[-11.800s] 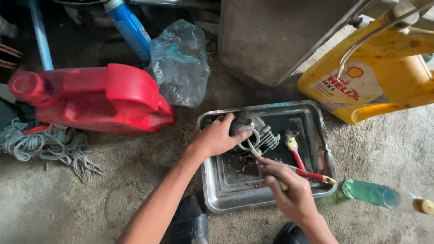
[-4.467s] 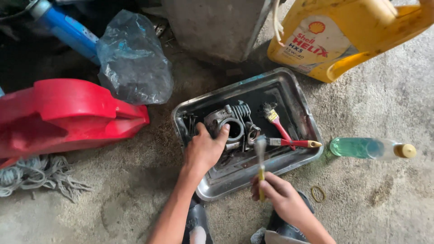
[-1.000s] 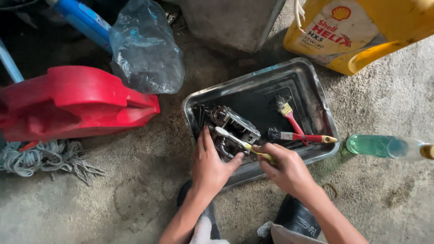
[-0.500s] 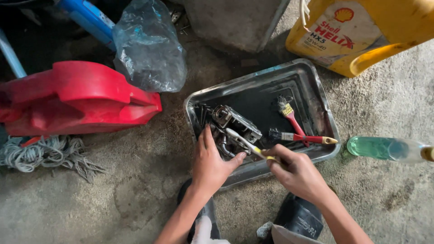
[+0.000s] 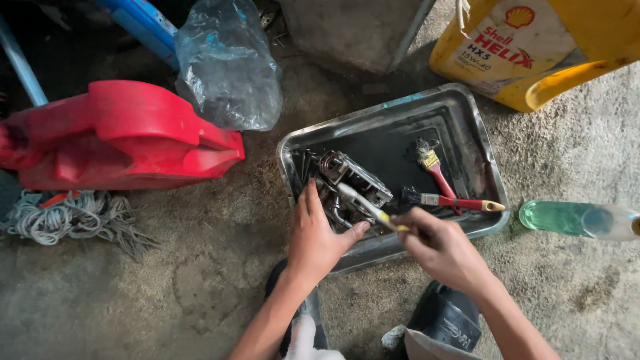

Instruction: The person scrubs a metal engine cylinder head with a toothbrush inside a metal tray. They rotate the part to clean different sides and crevices, then place the part back in the tray.

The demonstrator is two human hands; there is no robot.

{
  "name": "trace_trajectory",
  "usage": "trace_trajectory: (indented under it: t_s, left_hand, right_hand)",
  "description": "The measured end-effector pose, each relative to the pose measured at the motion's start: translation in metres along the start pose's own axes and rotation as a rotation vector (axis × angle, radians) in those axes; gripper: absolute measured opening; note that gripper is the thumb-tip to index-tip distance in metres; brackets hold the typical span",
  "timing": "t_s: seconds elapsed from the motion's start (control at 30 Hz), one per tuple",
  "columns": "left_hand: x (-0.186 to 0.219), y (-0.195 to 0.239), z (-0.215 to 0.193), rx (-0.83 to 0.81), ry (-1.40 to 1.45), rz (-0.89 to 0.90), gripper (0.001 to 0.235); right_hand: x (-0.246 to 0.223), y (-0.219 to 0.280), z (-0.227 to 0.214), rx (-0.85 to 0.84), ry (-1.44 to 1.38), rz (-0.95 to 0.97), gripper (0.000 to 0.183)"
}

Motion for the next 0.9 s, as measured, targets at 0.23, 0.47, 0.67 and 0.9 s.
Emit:
trace_trajectory:
  t_s: [0.23,0.47,0.67,0.9]
  left_hand:
    - [-0.002,0.002,0.000,0.001,0.011,0.003,0.124]
    - [-0.004,0.002,0.000,-0.018,0.106,-0.001,0.126]
    - [-0.012,0.002,0.001,-0.057,0.195,0.023,0.131]
    - [-0.018,-0.002,0.002,-0.043,0.269,0.046,0.128]
  right_hand:
    - [0.007,-0.005,0.002,0.011,-0.006,0.024,0.033]
    - [0.010,-0.004,0.002,-0.041,-0.037,-0.059,0.033]
    - [0.005,0.003,0.003,-0.051,-0.040,0.040,0.031]
    - [-0.029,0.011,-0.013,-0.089,0.217,0.209,0.038]
Point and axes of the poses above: each hand's wrist, its own y-axis away from the middle knuckle, its own z-axis out of the palm, x = y × z, the point moved 1 cm from there along -y, towards the middle knuckle, and after that the axes turned 4 degrees about -y, right-handed, at the moved point
